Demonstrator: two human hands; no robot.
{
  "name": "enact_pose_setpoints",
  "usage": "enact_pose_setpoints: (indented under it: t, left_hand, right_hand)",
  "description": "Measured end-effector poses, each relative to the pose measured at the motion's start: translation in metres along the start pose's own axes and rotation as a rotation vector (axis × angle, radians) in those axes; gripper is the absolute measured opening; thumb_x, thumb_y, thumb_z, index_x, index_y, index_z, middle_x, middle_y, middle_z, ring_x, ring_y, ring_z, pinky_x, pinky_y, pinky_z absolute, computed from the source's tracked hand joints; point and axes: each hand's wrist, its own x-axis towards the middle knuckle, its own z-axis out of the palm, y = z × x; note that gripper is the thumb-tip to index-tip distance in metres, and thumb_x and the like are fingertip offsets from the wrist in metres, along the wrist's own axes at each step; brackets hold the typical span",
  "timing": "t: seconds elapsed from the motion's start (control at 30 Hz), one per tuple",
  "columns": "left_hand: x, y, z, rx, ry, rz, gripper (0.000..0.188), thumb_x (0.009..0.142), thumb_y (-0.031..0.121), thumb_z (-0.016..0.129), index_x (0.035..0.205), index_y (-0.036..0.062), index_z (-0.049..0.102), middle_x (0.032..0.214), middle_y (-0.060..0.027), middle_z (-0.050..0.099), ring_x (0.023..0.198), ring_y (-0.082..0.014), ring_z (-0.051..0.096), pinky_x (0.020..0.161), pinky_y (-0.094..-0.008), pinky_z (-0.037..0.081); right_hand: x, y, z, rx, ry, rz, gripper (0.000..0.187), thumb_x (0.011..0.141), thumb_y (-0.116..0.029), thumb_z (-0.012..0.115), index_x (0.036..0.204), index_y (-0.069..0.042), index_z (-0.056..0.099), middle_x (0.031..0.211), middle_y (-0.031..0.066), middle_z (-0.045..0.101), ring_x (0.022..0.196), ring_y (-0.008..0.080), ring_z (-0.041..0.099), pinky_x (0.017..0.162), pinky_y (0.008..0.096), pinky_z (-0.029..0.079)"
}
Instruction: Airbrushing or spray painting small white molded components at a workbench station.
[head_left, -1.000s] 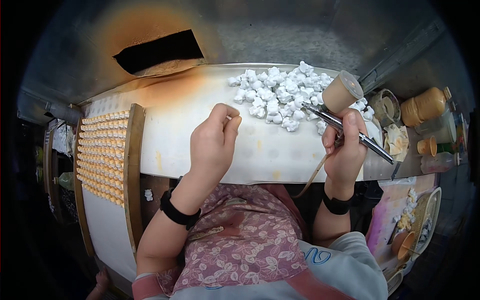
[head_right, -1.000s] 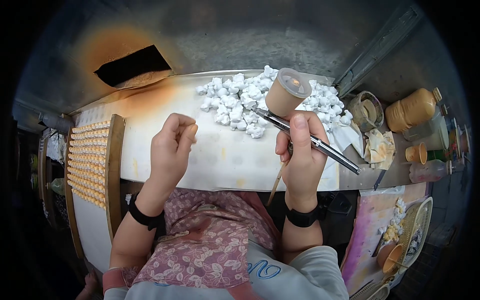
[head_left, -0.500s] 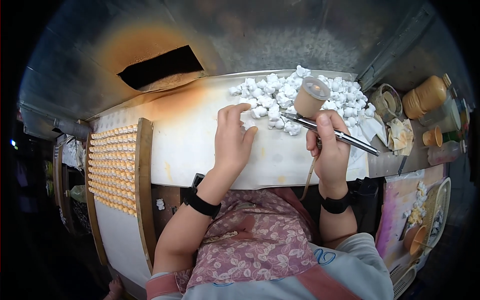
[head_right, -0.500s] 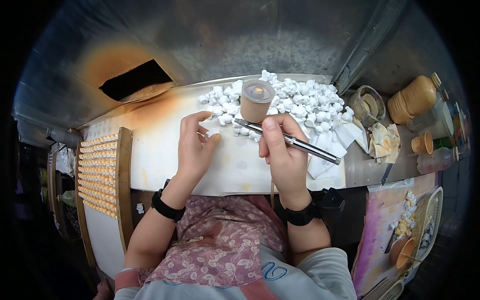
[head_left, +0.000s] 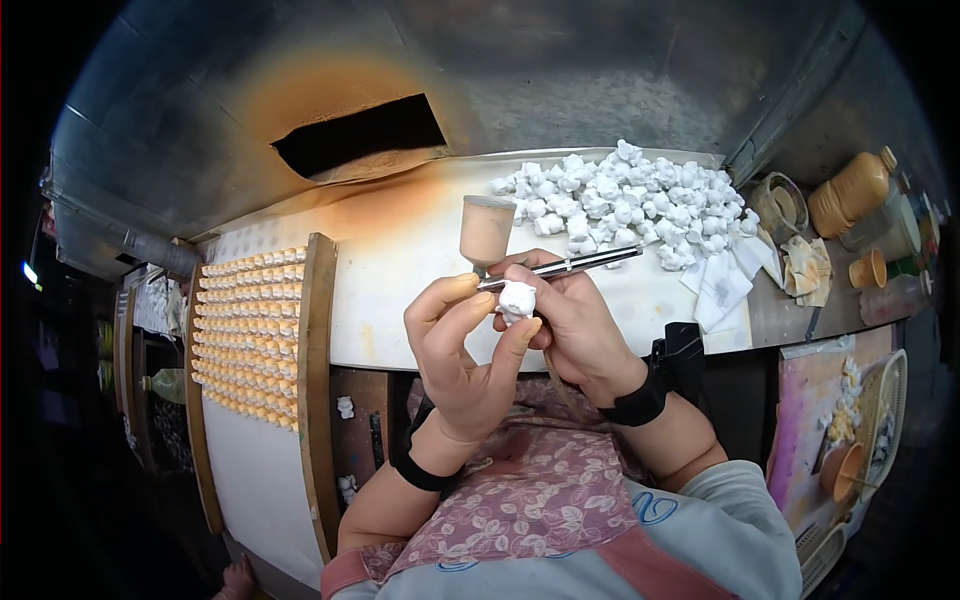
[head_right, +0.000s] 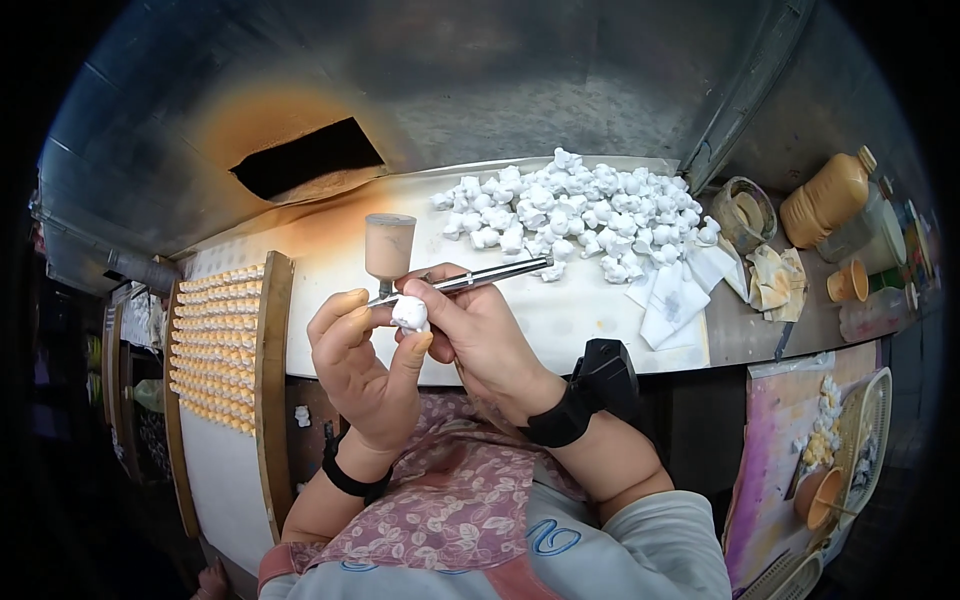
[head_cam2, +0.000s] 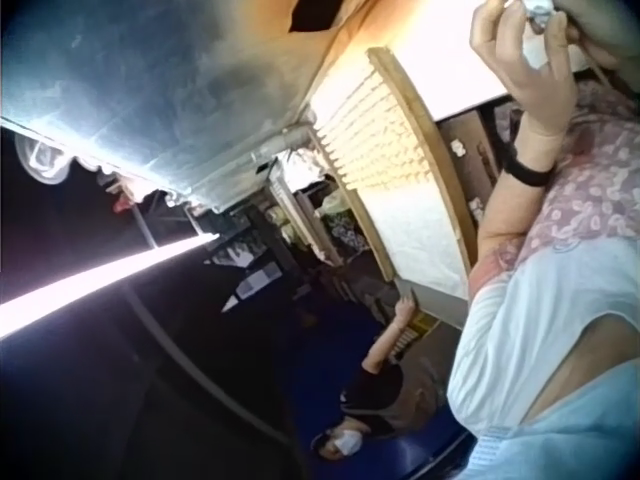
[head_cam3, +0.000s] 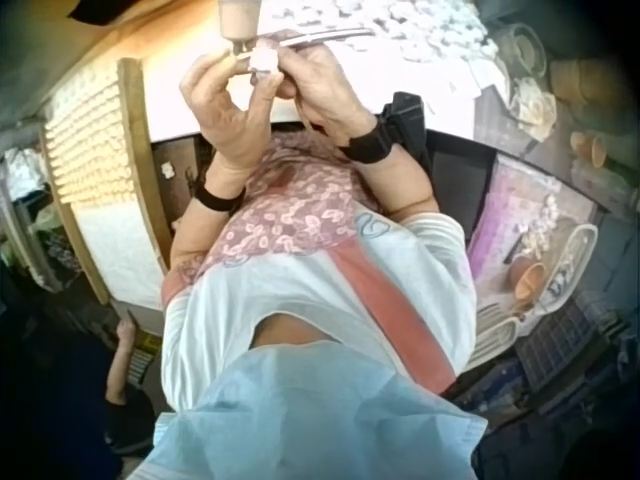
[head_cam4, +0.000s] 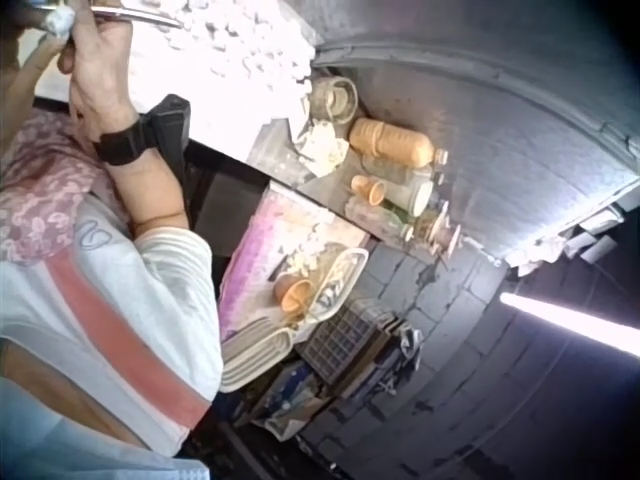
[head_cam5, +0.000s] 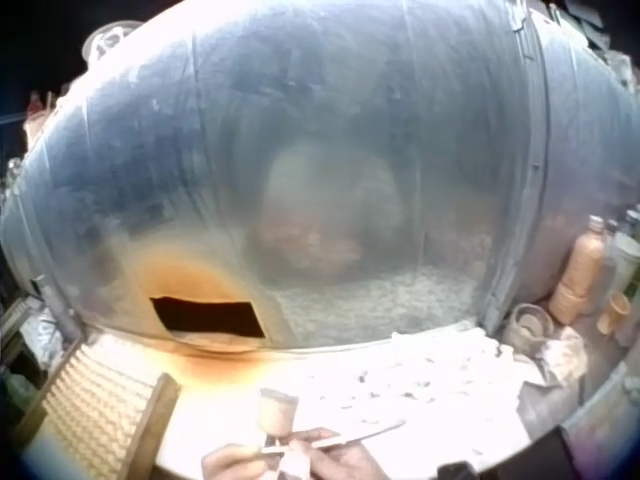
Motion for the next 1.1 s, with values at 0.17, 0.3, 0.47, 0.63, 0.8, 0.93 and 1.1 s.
enact_pose_setpoints:
  t: [0.17, 0.3, 0.47, 0.63, 0.8, 0.93, 1.1]
  left_hand:
    - [0.009, 0.011, -0.012, -0.043, -0.067, -0.243, 0.044, 0.068, 0.009, 0.068, 0.106, 0.0004, 0.047, 0.102, -0.0129, 0.048, 0.084, -0.0217, 0.051, 0.074, -0.0298, 0.042]
    - [0.012, 0.01, -0.021, -0.048, -0.165, -0.266, 0.037, 0.067, 0.007, 0.068, 0.1, -0.0013, 0.052, 0.095, -0.0125, 0.053, 0.086, -0.0216, 0.052, 0.074, -0.0298, 0.042]
    - [0.015, 0.01, -0.022, -0.304, -0.145, -0.507, 0.033, 0.069, 0.002, 0.065, 0.099, -0.0028, 0.053, 0.094, -0.0117, 0.055, 0.088, -0.0189, 0.054, 0.079, -0.0291, 0.043]
    - [0.017, 0.013, -0.023, -0.377, -0.116, -0.566, 0.031, 0.071, 0.001, 0.063, 0.1, -0.0037, 0.052, 0.097, -0.0109, 0.055, 0.092, -0.0174, 0.053, 0.084, -0.0289, 0.043]
    - [0.021, 0.011, -0.025, -0.477, -0.114, -0.689, 0.032, 0.071, 0.001, 0.063, 0.101, -0.0035, 0.052, 0.099, -0.0104, 0.055, 0.092, -0.0171, 0.053, 0.084, -0.0287, 0.043]
    - [0.025, 0.01, -0.028, -0.499, -0.127, -0.734, 0.032, 0.071, 0.0, 0.063, 0.1, -0.0035, 0.052, 0.098, -0.0102, 0.055, 0.092, -0.0167, 0.053, 0.083, -0.0282, 0.043]
    - [0.031, 0.006, -0.033, -0.542, -0.146, -0.766, 0.03, 0.071, -0.001, 0.062, 0.098, -0.0031, 0.051, 0.096, -0.0097, 0.055, 0.091, -0.0161, 0.053, 0.083, -0.0285, 0.042]
  right_hand:
    - [-0.001, -0.008, 0.002, -0.234, 0.034, -0.197, 0.019, 0.082, -0.013, 0.054, 0.095, 0.0, 0.05, 0.07, 0.002, 0.055, 0.051, 0.0015, 0.042, 0.041, 0.0154, 0.029]
    - [-0.003, -0.012, 0.01, -0.391, 0.091, -0.346, 0.021, 0.079, -0.01, 0.058, 0.096, 0.001, 0.049, 0.077, 0.0005, 0.052, 0.066, 0.003, 0.045, 0.055, 0.0171, 0.037]
    - [-0.002, -0.008, 0.013, -0.458, 0.096, -0.486, 0.02, 0.079, -0.01, 0.058, 0.094, 0.001, 0.05, 0.079, 0.0022, 0.054, 0.069, 0.0036, 0.046, 0.058, 0.0178, 0.038]
    - [0.004, -0.005, 0.011, -0.554, 0.111, -0.593, 0.02, 0.079, -0.009, 0.058, 0.094, 0.001, 0.05, 0.078, 0.0018, 0.054, 0.067, 0.003, 0.046, 0.057, 0.0171, 0.037]
    - [0.007, -0.007, 0.011, -0.635, 0.116, -0.613, 0.02, 0.078, -0.009, 0.059, 0.093, 0.001, 0.052, 0.073, 0.0007, 0.055, 0.061, 0.0024, 0.045, 0.053, 0.0168, 0.037]
    - [0.011, -0.008, 0.011, -0.697, 0.12, -0.648, 0.021, 0.077, -0.01, 0.061, 0.093, 0.001, 0.053, 0.069, 0.0007, 0.055, 0.057, 0.0025, 0.044, 0.051, 0.0172, 0.037]
    - [0.014, -0.01, 0.013, -0.804, 0.105, -0.68, 0.022, 0.078, -0.014, 0.06, 0.091, 0.002, 0.053, 0.068, 0.0033, 0.056, 0.056, 0.0042, 0.047, 0.05, 0.0185, 0.038]
